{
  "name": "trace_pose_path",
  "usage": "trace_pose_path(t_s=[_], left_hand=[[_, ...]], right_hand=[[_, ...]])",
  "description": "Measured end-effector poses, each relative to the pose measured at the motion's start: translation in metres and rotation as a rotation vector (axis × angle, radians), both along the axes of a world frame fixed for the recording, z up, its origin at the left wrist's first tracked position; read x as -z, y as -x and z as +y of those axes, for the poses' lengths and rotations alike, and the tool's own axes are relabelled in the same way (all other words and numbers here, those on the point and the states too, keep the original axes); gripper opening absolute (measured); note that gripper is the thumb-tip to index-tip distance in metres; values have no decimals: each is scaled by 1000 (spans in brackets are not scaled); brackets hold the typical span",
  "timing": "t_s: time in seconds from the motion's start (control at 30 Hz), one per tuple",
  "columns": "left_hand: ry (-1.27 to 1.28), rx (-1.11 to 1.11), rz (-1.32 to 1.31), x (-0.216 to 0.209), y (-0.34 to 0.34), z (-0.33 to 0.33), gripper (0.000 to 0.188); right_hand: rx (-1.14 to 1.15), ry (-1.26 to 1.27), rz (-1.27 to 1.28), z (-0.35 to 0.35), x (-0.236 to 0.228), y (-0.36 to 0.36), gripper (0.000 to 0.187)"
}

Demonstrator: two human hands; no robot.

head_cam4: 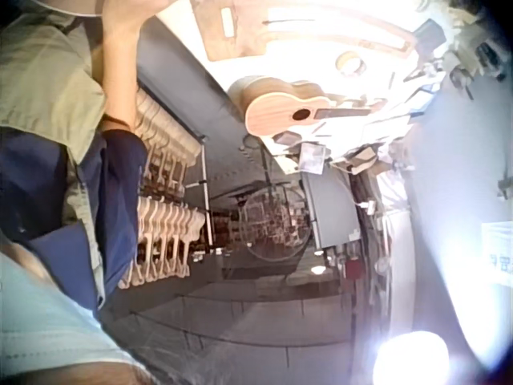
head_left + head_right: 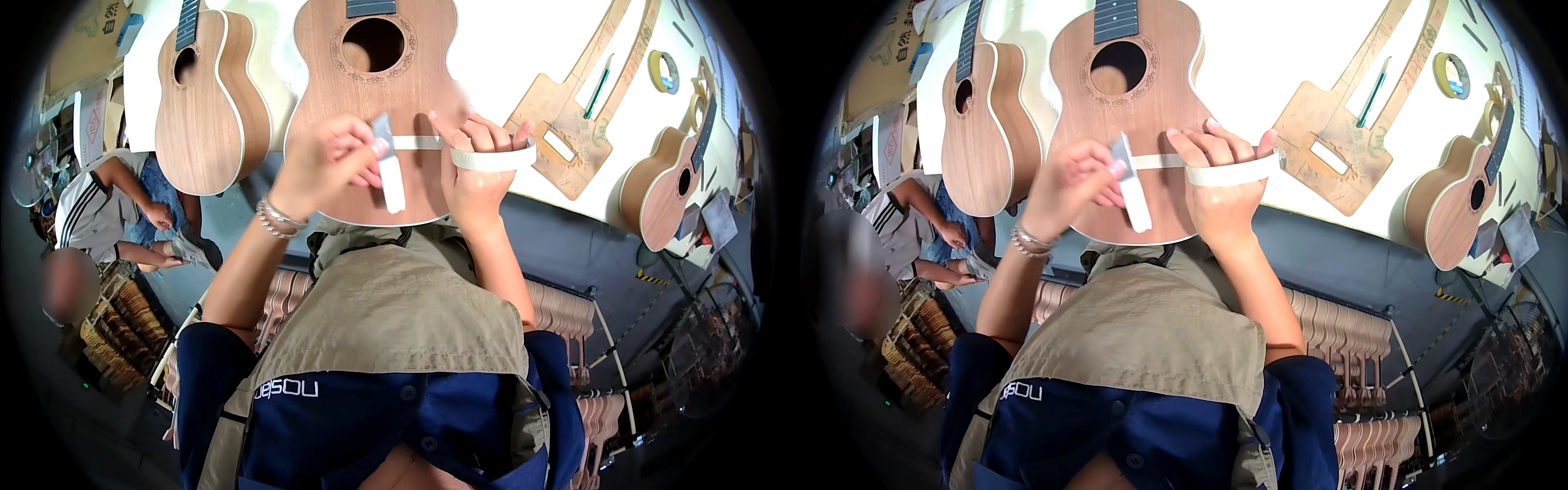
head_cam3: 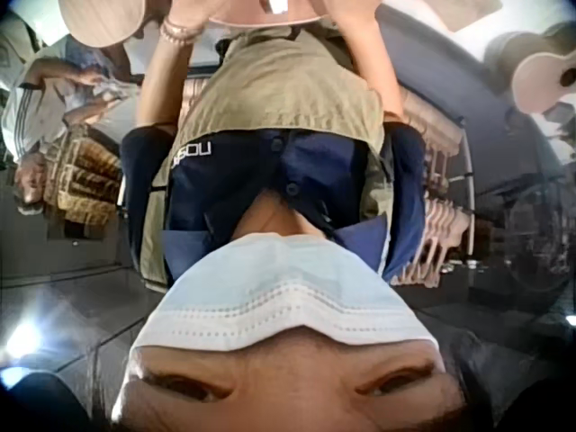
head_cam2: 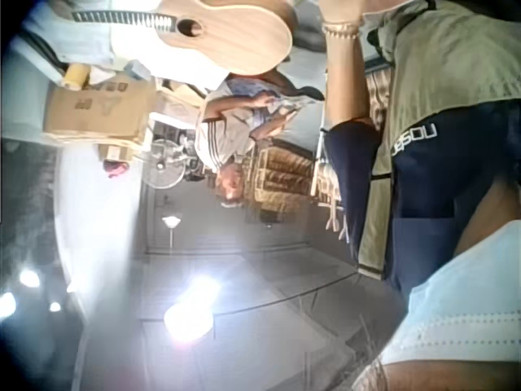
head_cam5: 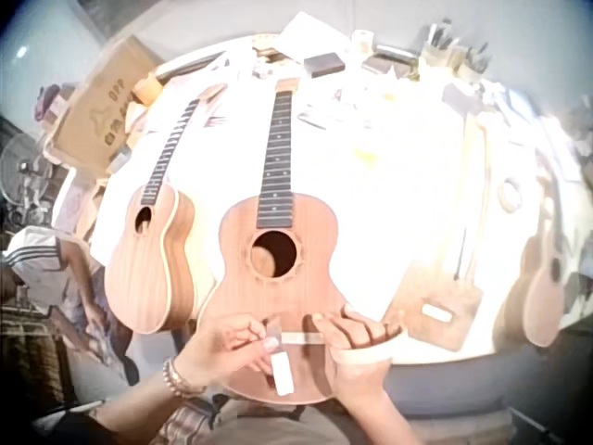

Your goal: The person applies masking tape to the fretboards of ukuleles and uses a wooden template to mark positions on the soundboards with a pencil.

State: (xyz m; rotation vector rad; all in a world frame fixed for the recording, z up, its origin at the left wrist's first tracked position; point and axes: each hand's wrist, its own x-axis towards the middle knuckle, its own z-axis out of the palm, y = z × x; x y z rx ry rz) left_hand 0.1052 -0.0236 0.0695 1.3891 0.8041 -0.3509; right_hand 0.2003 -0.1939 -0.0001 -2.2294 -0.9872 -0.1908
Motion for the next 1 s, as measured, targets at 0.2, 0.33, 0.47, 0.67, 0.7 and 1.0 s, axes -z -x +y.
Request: trace_pose_path(t_s=[0.2,0.33,0.47,0.67,0.7,1.0], left_hand=[[-33,86,-5,15,-8,-16,15],[-45,106,33,20,-13,-17,15],[-220,177,57,28,-8,-20,15],[-35,18,-58,18,0,1,10],[-14,-119,-218,16,10,26,9],[-1106,-242,266,98,193,462,32]], right_hand=[[0,-22,-45,1,3,-2,25],[0,-19,-41,-2,5,-2,24],[-269,-280,69,-9,-6,29,27],[-244,-798,617,-1,-40,21,20],[-86,-1048,794,15,-48,10,24],[-170,-1417,1403,100,-71,7,33]])
